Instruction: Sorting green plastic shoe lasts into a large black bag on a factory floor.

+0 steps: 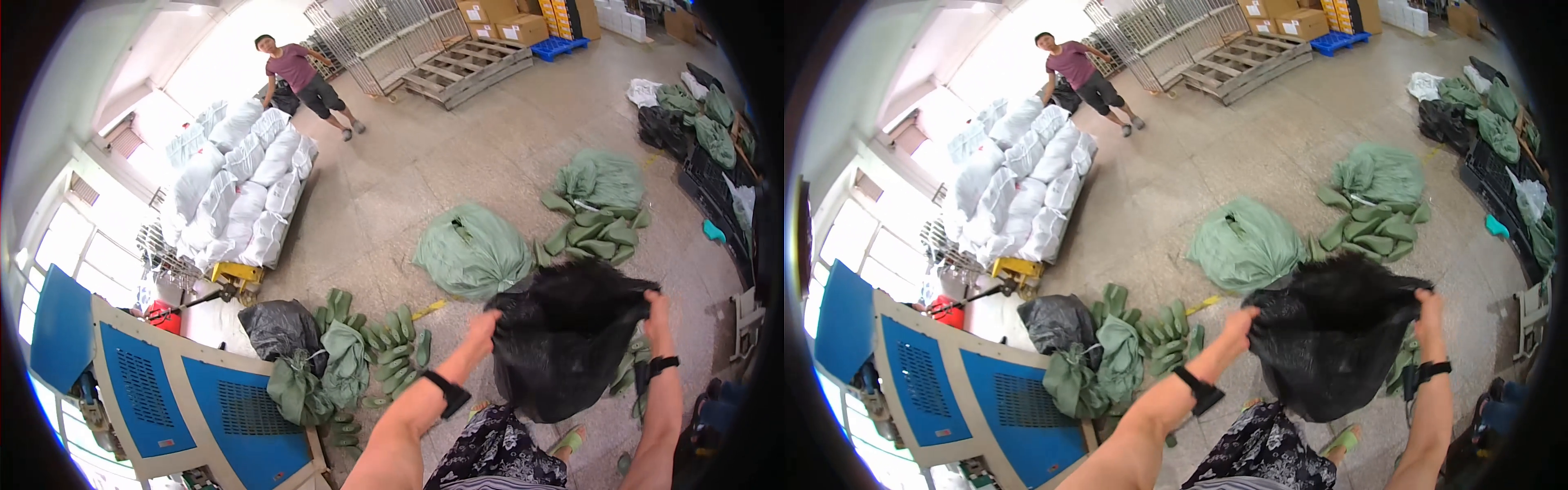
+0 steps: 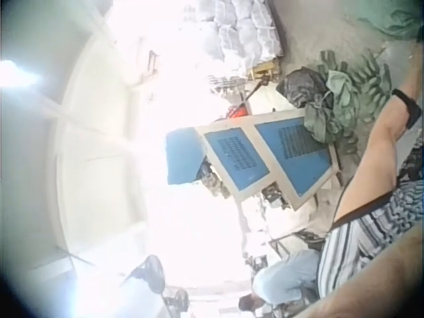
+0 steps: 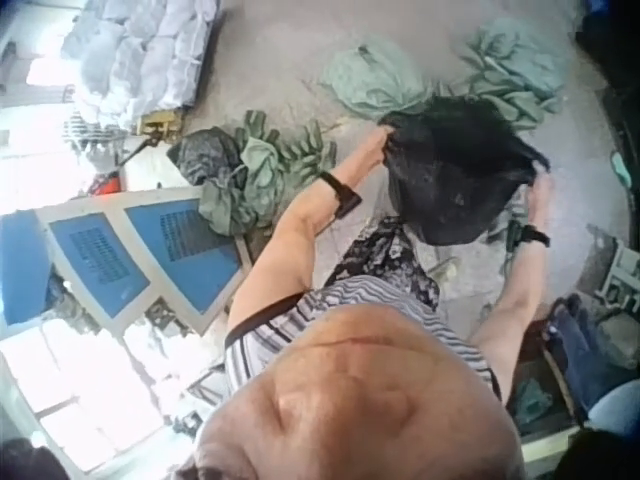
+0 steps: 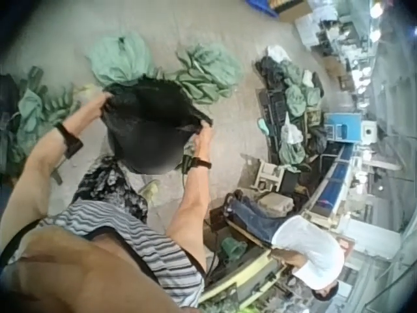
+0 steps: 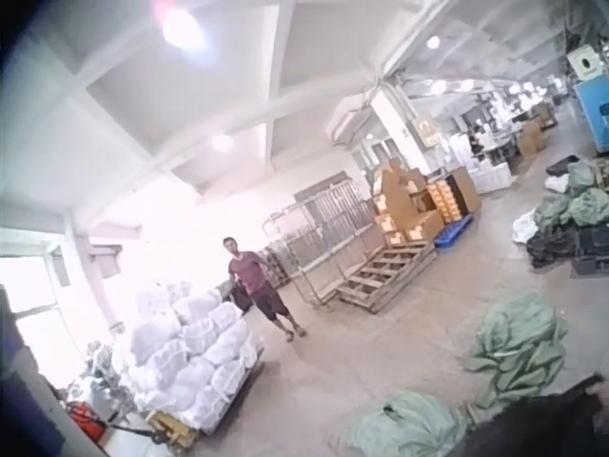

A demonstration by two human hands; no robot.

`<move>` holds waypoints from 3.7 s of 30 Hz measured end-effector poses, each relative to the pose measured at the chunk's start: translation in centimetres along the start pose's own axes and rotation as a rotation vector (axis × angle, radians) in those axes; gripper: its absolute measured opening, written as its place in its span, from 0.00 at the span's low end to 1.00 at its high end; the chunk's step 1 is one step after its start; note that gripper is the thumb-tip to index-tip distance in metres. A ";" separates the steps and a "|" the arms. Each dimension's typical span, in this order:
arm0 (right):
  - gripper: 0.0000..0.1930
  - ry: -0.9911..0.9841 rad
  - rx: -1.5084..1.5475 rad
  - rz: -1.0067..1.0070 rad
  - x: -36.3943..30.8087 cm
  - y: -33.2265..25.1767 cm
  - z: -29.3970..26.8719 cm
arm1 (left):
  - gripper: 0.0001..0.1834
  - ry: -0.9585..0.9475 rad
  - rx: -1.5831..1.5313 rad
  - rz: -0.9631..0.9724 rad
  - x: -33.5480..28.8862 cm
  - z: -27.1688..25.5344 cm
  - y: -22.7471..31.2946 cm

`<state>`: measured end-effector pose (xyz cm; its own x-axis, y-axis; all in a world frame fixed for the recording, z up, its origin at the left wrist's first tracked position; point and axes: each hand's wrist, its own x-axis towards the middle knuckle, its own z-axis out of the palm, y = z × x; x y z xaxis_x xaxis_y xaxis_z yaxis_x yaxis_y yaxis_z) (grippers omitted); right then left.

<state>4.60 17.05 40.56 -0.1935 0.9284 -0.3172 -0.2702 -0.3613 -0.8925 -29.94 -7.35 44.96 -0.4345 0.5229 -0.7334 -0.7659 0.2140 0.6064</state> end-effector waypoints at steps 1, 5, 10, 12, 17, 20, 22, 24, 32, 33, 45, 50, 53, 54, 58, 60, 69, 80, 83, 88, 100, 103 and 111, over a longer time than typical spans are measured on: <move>0.11 0.009 0.024 0.045 -0.5 2.3 1.6 | 0.13 0.031 -0.032 -0.004 1.3 -1.7 -2.0; 0.13 0.061 0.095 0.114 -5.7 4.3 4.3 | 0.16 0.108 0.007 -0.033 -1.1 -6.4 -5.3; 0.11 0.035 0.038 0.147 -10.0 4.9 3.2 | 0.21 0.208 -0.025 -0.114 -2.8 -8.8 -10.5; 0.12 -0.016 0.053 0.119 -11.1 6.3 -0.1 | 0.21 0.193 -0.016 -0.114 -3.6 -9.3 -13.0; 0.10 0.003 -0.041 0.152 -17.3 8.5 -6.5 | 0.23 0.257 0.155 -0.134 -5.9 -12.5 -19.5; 0.12 -0.004 -0.006 0.217 -21.0 9.5 -10.0 | 0.24 0.254 0.126 -0.131 -6.1 -16.9 -23.2; 0.15 0.022 0.019 0.336 -21.1 12.9 -14.6 | 0.25 0.302 0.304 -0.123 -4.4 -20.2 -26.7; 0.15 0.080 -0.073 0.318 -23.6 13.6 -16.7 | 0.25 0.238 0.424 -0.144 -5.2 -21.2 -27.9; 0.15 -0.036 -0.303 0.413 -22.9 18.7 -23.2 | 0.22 0.153 1.092 -0.071 -6.4 -22.9 -28.4; 0.15 -0.038 -0.431 0.392 -22.9 19.2 -23.5 | 0.22 0.155 1.086 -0.071 -6.0 -23.1 -28.4; 0.18 -0.238 -0.732 0.448 -30.5 11.4 -13.6 | 0.24 0.091 1.197 0.000 -1.0 -25.4 -31.5; 0.15 -0.238 -0.640 0.439 -30.5 12.6 -13.8 | 0.24 0.112 1.291 0.087 0.2 -25.9 -32.6; 0.16 -0.263 -0.662 0.467 -29.2 15.3 -15.9 | 0.25 0.104 1.214 0.149 0.7 -26.5 -33.7; 0.14 -0.100 -0.764 0.409 -27.4 18.6 -18.4 | 0.25 0.094 1.215 0.143 -0.1 -26.0 -33.7; 0.11 -0.078 -0.682 0.425 -28.0 19.8 -20.0 | 0.25 0.006 1.301 0.106 -2.5 -24.7 -31.9; 0.12 0.022 -0.573 0.438 -30.0 19.0 -19.2 | 0.28 -0.048 1.324 0.135 -2.9 -25.0 -32.2; 0.12 -0.096 -0.787 0.259 -32.4 11.3 -13.5 | 0.25 -0.098 1.436 0.499 -2.3 -28.4 -30.8; 0.07 0.095 -0.694 0.550 -37.5 8.6 -14.8 | 0.25 -0.026 1.299 0.090 -11.8 -20.6 -23.3; 0.08 0.118 -0.683 0.555 -38.0 7.6 -13.6 | 0.23 -0.036 1.298 -0.068 -12.5 -20.1 -22.1; 0.09 0.124 -0.705 0.519 -36.9 7.6 -13.2 | 0.24 -0.045 1.298 0.097 -12.0 -20.0 -21.7; 0.10 0.163 -0.807 0.496 -36.2 8.6 -13.3 | 0.26 -0.057 1.339 0.086 -11.3 -18.9 -19.6; 0.09 0.146 -0.817 0.510 -35.7 8.2 -12.4 | 0.22 -0.031 1.335 -0.015 -10.8 -19.1 -19.3; 0.10 0.169 -0.879 0.493 -36.0 7.8 -11.9 | 0.22 -0.093 1.314 -0.005 -9.5 -18.4 -19.3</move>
<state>20.68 -18.12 41.20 0.0581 0.7183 -0.6933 0.6040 -0.5782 -0.5485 -19.76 -31.62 34.54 -0.3589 0.5624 -0.7449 0.2844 0.8260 0.4867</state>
